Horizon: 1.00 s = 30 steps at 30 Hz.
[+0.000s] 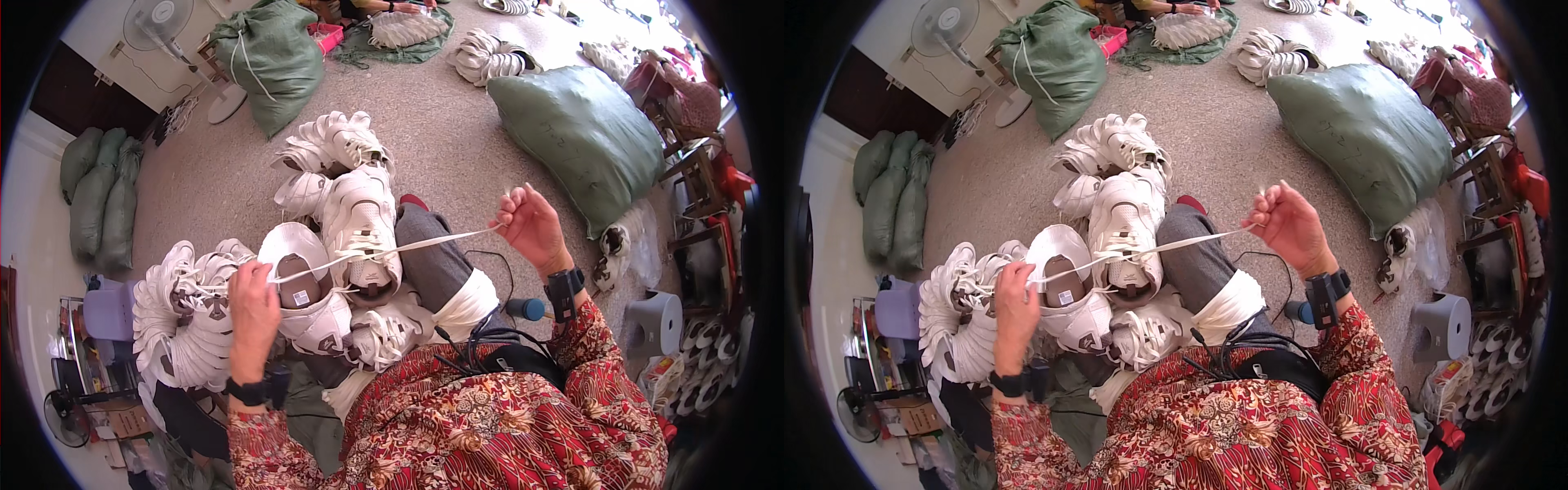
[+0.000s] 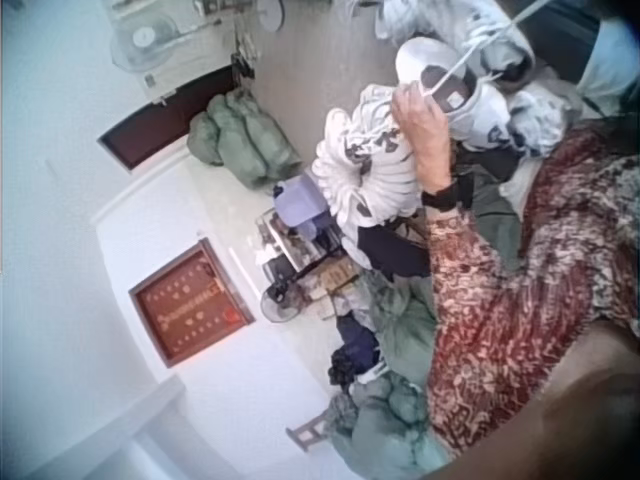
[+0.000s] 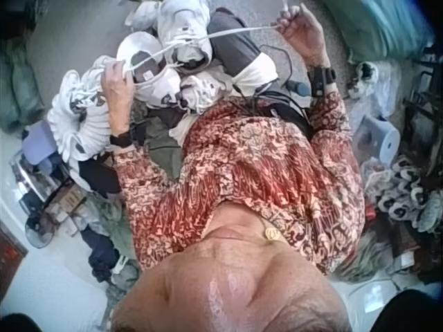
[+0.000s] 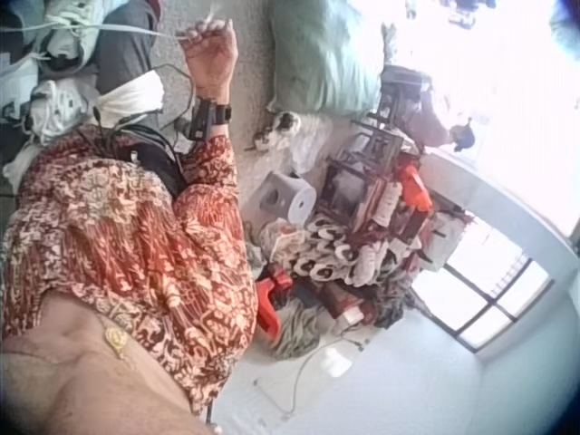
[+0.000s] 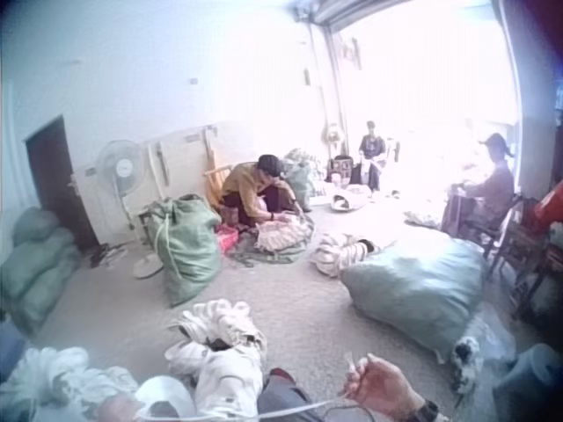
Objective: The recorder is threading or tying white straps/components for footwear while sitting on the floor in a shared workspace.
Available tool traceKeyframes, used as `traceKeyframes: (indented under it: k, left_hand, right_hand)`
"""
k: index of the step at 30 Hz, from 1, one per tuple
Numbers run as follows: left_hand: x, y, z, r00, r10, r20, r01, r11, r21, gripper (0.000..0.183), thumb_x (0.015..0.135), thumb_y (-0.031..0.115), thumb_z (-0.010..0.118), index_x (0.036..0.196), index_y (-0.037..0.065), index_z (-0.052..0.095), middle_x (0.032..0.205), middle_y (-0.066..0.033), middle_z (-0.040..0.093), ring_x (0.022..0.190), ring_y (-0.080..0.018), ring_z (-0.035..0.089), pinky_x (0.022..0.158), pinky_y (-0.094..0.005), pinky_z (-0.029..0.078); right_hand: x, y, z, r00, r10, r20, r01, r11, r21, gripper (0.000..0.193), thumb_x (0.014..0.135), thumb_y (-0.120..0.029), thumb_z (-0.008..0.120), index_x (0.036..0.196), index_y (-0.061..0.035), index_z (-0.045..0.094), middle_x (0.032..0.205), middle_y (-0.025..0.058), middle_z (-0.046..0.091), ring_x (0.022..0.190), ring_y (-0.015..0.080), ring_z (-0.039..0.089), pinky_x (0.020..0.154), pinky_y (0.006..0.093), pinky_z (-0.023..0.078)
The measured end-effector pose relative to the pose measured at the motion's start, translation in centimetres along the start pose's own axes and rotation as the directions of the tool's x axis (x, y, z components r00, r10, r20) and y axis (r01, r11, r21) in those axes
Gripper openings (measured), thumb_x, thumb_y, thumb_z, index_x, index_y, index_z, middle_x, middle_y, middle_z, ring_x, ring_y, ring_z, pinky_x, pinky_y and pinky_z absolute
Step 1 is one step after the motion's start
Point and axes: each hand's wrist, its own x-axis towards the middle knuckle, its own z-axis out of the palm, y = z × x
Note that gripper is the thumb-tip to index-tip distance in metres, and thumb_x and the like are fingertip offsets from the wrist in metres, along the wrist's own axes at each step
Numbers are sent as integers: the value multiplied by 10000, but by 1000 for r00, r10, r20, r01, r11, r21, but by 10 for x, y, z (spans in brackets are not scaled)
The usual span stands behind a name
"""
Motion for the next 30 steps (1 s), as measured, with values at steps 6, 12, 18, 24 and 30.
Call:
traceKeyframes:
  k: [6,12,18,24,30]
  left_hand:
    - [-13,103,50,870,-187,457,482,524,-702,227,934,91,652,1136,-13,659,981,-92,678,800,-130,628,671,-268,526]
    - [-6,125,120,909,-224,352,411,626,-663,201,920,78,624,1084,-38,642,789,-146,696,629,-193,661,608,-326,526]
    - [-7,129,119,900,-253,355,436,521,-734,126,931,34,606,1026,-46,627,794,-103,694,660,-145,668,597,-291,519]
    - [-10,124,122,884,-266,385,466,438,-768,124,931,22,601,1034,-38,638,774,-94,690,647,-136,657,593,-284,514]
    - [-9,129,122,929,-265,258,367,585,-723,157,888,25,612,1032,-19,653,894,-195,687,780,-348,678,701,-391,526]
  right_hand:
    - [5,7,-9,952,23,-307,-131,932,-337,186,1010,-116,540,1148,-15,613,859,36,647,717,107,630,736,300,567]
    - [35,80,23,923,364,-128,-290,436,-852,157,971,-110,594,1066,5,643,849,60,697,699,134,677,628,274,563]
    - [42,131,10,953,80,293,303,-195,-933,98,856,-71,620,875,25,621,813,174,647,761,347,663,678,429,518]
    - [46,134,18,964,132,231,257,-228,-939,84,829,-73,590,828,9,607,834,199,645,808,405,637,708,486,502]
    - [42,143,19,962,87,259,272,-255,-928,85,827,-80,598,816,3,612,827,195,642,772,406,637,696,483,508]
